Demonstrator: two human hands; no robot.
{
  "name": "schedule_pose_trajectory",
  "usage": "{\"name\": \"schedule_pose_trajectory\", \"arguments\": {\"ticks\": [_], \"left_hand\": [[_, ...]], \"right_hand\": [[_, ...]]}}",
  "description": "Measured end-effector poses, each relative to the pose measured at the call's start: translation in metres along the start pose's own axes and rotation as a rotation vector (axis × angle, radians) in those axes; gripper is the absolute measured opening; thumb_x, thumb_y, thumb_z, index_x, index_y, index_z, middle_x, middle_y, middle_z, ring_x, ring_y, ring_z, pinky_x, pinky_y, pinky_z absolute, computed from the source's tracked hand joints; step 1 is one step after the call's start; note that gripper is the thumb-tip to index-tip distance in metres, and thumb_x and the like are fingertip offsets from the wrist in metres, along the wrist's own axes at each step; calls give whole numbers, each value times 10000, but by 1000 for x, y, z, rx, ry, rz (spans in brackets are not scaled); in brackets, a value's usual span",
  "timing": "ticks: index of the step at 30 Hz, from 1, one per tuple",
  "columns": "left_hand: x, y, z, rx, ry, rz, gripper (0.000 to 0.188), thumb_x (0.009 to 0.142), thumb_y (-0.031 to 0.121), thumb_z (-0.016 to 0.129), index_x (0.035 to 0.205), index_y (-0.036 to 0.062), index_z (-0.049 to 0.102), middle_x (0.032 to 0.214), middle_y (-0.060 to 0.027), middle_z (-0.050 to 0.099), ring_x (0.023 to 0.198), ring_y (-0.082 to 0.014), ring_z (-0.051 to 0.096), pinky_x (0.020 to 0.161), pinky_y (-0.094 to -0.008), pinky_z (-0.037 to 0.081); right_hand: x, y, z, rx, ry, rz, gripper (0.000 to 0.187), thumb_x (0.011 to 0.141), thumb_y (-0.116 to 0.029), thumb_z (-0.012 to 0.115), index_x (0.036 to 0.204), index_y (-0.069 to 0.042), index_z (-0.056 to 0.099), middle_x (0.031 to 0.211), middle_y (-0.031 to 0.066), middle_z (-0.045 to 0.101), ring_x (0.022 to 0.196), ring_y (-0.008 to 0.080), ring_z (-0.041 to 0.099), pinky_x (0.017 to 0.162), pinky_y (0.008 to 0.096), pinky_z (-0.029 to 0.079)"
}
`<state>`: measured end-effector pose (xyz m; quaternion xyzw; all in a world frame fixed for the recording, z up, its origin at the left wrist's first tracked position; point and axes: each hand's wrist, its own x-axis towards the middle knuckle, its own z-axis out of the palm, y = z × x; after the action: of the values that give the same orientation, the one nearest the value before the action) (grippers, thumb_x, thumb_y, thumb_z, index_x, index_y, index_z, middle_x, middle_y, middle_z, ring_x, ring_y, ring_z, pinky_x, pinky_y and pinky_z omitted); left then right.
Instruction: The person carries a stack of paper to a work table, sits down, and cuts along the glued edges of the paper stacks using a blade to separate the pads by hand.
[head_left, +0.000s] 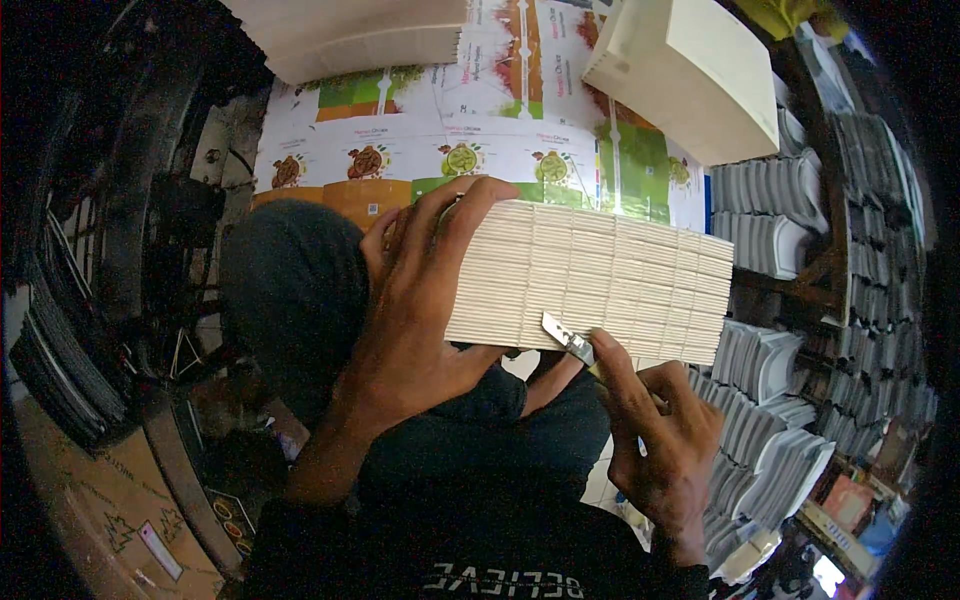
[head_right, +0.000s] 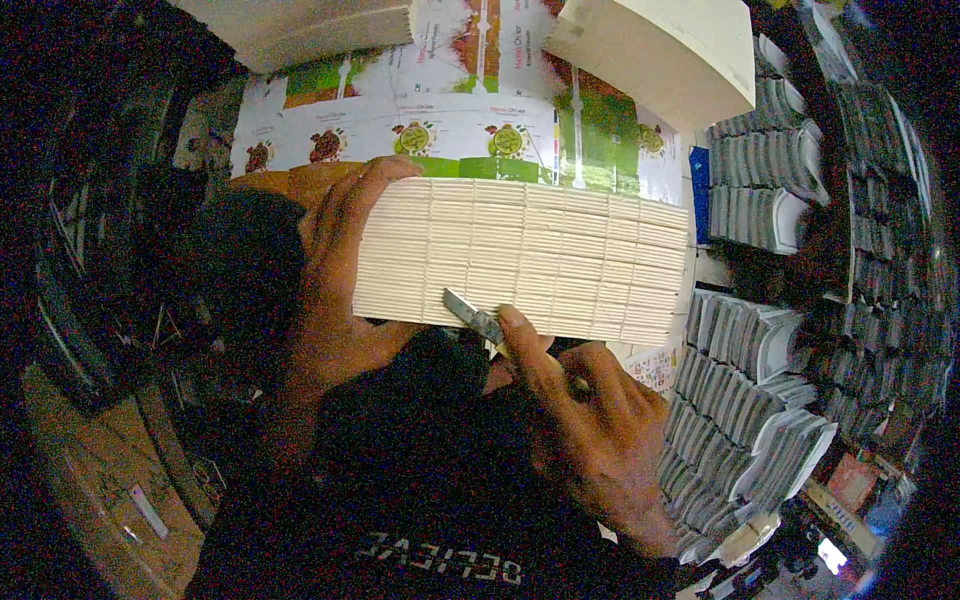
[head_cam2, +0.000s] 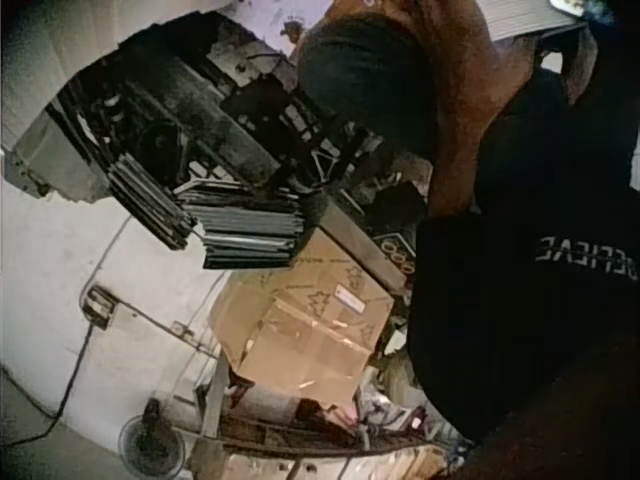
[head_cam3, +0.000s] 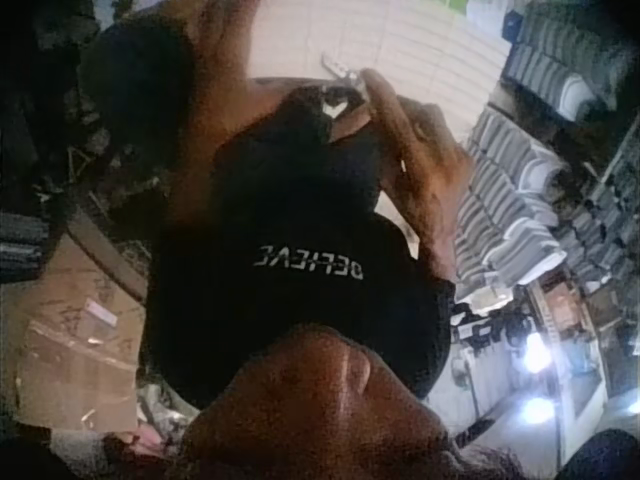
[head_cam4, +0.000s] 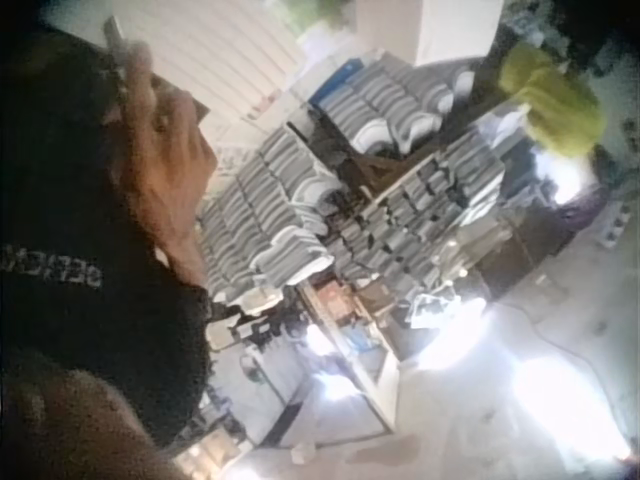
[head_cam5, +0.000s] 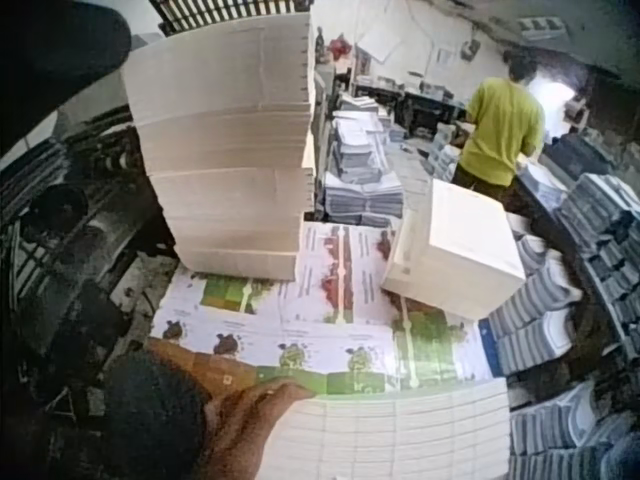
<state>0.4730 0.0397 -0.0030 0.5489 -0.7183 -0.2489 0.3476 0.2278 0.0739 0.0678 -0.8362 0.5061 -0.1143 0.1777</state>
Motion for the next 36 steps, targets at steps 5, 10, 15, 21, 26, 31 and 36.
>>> {"name": "schedule_pose_trajectory", "arguments": {"ticks": [5, 10, 15, 21, 26, 31, 36], "left_hand": [[1, -2, 2, 0, 5, -5, 1023, 666, 176, 913, 1542, 88, 391, 1505, -175, 470, 1439, -376, 429, 1157, -597, 236], [2, -2, 2, -9, -4, -18, 1018, 668, 183, 910, 1540, 89, 392, 1509, -173, 466, 1443, -374, 423, 1156, -598, 235], [1, -2, 1, -10, -2, 2, 1018, 670, 187, 906, 1542, 92, 389, 1503, -170, 470, 1443, -370, 423, 1160, -595, 233], [2, -4, 5, 10, 14, 16, 1035, 644, 166, 917, 1534, 78, 397, 1486, -185, 479, 1444, -377, 420, 1162, -593, 233], [5, 0, -1, 18, -8, 7, 1029, 634, 144, 920, 1523, 58, 408, 1460, -209, 492, 1419, -394, 445, 1160, -584, 248], [9, -1, 0, -6, 8, 38, 1010, 649, 138, 912, 1520, 43, 410, 1435, -225, 508, 1392, -416, 467, 1154, -573, 277], [6, 3, -2, 17, 8, -1, 976, 665, 150, 901, 1509, 41, 423, 1436, -224, 512, 1375, -425, 473, 1149, -578, 282]], "right_hand": [[0, -1, -2, 0, -24, 5, 748, 738, -41, 750, 1458, -211, 639, 806, 16, 551, 659, 158, 623, 523, 330, 529], [3, -2, -2, -12, -28, -9, 774, 720, -51, 737, 1470, -213, 631, 817, 11, 549, 660, 154, 629, 539, 322, 537], [2, -4, -3, -48, -40, 0, 745, 736, -54, 725, 1459, -212, 642, 818, 12, 547, 659, 149, 628, 540, 319, 538], [-4, -8, 9, -89, 19, 2, 768, 707, -58, 732, 1455, -211, 649, 828, 16, 537, 643, 141, 616, 516, 310, 523], [-11, -16, 26, -107, 91, 30, 732, 748, -13, 754, 1440, -234, 665, 769, -1, 509, 571, 130, 556, 465, 318, 474], [-9, -20, 46, -172, 328, 65, 682, 806, 99, 752, 1376, -272, 714, 655, -20, 438, 469, 112, 458, 409, 338, 388], [-7, -26, 53, -186, 392, 95, 705, 776, 139, 768, 1351, -266, 731, 648, -12, 433, 463, 116, 450, 404, 345, 374]]}}
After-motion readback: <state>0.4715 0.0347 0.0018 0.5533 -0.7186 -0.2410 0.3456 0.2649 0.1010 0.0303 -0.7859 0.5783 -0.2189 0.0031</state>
